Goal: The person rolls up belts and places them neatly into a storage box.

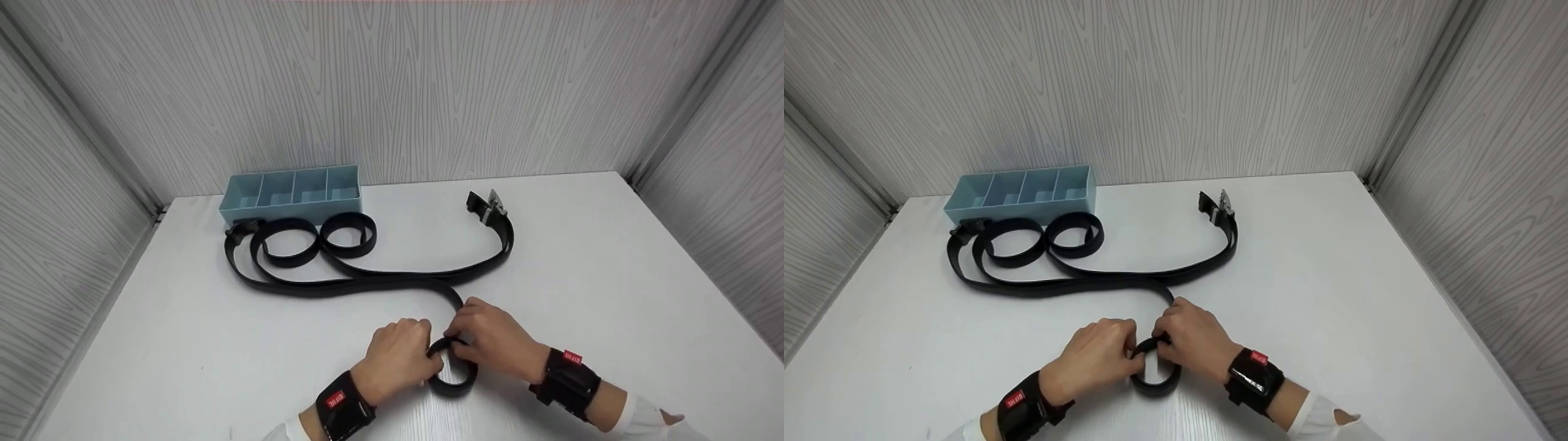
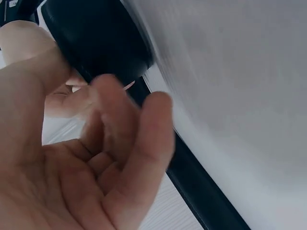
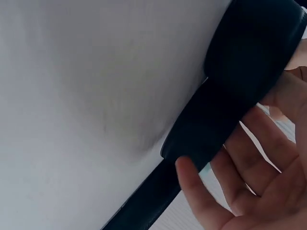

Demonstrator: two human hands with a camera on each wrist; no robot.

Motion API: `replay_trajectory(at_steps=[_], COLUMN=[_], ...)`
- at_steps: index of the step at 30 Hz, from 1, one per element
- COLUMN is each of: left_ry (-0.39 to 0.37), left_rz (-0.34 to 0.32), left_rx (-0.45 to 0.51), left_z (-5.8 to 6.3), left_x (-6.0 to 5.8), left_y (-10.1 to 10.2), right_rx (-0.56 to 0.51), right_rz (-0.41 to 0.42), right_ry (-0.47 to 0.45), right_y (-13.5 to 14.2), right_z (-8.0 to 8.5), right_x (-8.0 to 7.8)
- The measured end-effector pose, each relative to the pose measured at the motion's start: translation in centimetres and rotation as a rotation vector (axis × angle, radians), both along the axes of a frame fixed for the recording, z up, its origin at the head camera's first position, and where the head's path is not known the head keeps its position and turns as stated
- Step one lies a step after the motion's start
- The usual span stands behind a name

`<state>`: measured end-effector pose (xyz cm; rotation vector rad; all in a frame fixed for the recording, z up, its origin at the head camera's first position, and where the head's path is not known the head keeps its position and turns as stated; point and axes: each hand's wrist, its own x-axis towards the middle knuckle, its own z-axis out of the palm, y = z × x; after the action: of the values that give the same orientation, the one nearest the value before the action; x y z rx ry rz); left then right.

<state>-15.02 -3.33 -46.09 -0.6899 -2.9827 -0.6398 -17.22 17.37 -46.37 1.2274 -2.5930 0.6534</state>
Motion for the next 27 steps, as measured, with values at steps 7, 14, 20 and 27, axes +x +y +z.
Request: replay_trajectory(at_steps=[7, 14, 20, 27], left_ry=[-0.023, 0.049, 0.104, 0.085], left_rz=[-0.010, -0.030, -0.009, 0.009], left_rx=[0.034, 0.038, 0.023, 0.006], left_z=[-0.2, -0.5, -0.5, -0.4], left_x=[-0.9, -0.5, -0.5, -0.5], left_y=[0.6, 0.2, -0.7, -1.0], right_rx=[-0.006, 0.110, 0.190, 0.164], right_rz=[-0.011, -0.057, -0.103, -0.125], right_ry=[-0.034, -0.013, 0.051, 0.109], right_y=[0.1, 0.4, 0.1, -0.4], right_z=[-0.4, -0.2, 0.2, -0.2], right_x=[0.0, 0.0, 0.3, 0.2])
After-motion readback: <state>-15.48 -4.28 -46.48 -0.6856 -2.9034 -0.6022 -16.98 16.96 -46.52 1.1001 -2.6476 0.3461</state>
